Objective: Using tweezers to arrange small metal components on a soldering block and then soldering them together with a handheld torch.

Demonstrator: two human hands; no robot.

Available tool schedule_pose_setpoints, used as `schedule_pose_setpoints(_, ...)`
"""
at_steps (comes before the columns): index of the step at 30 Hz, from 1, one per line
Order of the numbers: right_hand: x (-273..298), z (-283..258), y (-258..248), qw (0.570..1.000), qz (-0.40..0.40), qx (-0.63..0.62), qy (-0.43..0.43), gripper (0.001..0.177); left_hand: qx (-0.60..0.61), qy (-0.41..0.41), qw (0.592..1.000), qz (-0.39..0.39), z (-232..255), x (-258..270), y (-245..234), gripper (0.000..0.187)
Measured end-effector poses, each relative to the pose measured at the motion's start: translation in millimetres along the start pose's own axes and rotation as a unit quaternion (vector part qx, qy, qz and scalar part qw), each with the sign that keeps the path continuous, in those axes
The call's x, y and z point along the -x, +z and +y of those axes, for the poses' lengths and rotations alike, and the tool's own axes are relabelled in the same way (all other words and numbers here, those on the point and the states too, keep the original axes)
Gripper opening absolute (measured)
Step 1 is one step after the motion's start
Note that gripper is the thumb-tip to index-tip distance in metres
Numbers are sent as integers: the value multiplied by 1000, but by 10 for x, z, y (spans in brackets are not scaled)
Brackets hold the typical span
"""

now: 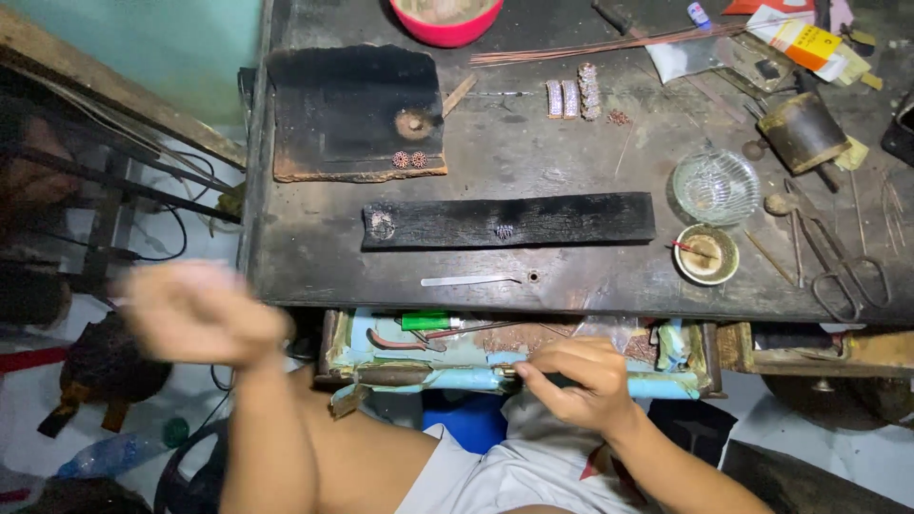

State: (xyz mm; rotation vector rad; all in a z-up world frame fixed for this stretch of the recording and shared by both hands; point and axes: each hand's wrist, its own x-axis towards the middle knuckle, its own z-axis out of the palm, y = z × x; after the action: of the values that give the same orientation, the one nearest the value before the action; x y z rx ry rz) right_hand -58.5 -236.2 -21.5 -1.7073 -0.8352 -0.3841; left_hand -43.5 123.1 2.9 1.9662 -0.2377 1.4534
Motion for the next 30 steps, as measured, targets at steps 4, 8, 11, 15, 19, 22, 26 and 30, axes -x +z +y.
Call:
schedule_pose_setpoints(4, 353, -93, -211, 996, 1, 49, 79, 19, -129, -299, 930, 172, -1270, 113, -661, 23)
schedule_pose_setpoints(8, 545, -198, -250, 994, 4, 41, 100, 24, -178, -602, 758, -177, -1952, 672, -567, 37)
schedule_pose_setpoints(11, 652, -238, -243, 993, 3, 39, 108, 21, -149, -604, 770, -142, -1802, 651, -530, 29)
schedule_pose_setpoints(15, 686, -278, -224, 995, -15, 10, 103, 20, -83, -604, 790, -65, -1476, 572, -401, 16)
schedule_pose_setpoints(19, 695, -368, -160, 984, -67, -76, 147, 12, 26, -514, 837, 187, -725, 318, -548, 18)
schedule_pose_setpoints(22, 718, -401, -46, 970, -120, -141, 159, 21, 2, -469, 861, 197, 429, 352, -701, 13)
schedule_pose_setpoints(26, 528, -530, 335, 931, -235, -221, 170, 52, 114, -454, 874, 129, 1585, 1023, -552, 16)
schedule_pose_setpoints(30, 505, -631, 828, 920, -240, -264, 161, 64, 71, -465, 882, -31, 2058, 1315, -292, 15)
